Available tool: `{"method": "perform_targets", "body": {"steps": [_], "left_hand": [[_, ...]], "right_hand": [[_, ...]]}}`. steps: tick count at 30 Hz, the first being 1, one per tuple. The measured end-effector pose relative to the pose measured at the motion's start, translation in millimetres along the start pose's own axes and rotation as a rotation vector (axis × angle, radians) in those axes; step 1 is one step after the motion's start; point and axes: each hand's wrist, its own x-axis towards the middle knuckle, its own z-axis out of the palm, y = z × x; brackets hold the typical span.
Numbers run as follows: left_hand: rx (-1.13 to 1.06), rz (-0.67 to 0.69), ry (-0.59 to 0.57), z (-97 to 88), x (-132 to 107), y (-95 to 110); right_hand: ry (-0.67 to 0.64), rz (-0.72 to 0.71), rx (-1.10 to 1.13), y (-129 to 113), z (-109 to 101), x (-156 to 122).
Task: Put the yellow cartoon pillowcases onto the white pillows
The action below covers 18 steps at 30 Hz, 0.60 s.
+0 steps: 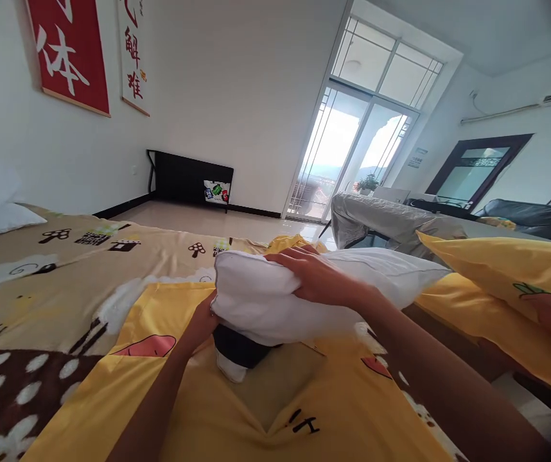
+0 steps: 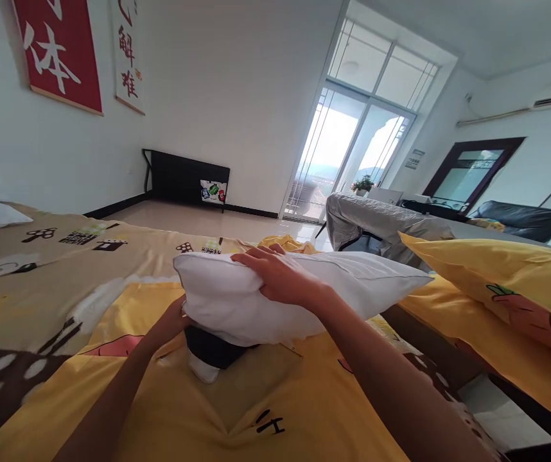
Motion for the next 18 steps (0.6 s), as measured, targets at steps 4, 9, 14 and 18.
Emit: {"method": "perform_targets", "body": {"steps": [4,9,14,18], "left_hand": [[-0.007,0.026,-0.1,-6.4,-1.3,1.9],[0.012,0.014,0.009,24.3,2.7,-20.0],[0.046,-0.047,-0.037,39.3,1.2,-17.6],[0.109,0.1,-0.032,52.5,-12.0,23.1]], "right_hand": [[0.021,-0.01,-0.055,3.8,2.1,7.6],[0.042,0.025,-0.16,-2.5,7.3,23.6],[0.205,0.06,-0.275,28.9,0.0,17.5],[0.502,0.09,-0.357,42.1,-46.6,10.2]]}}
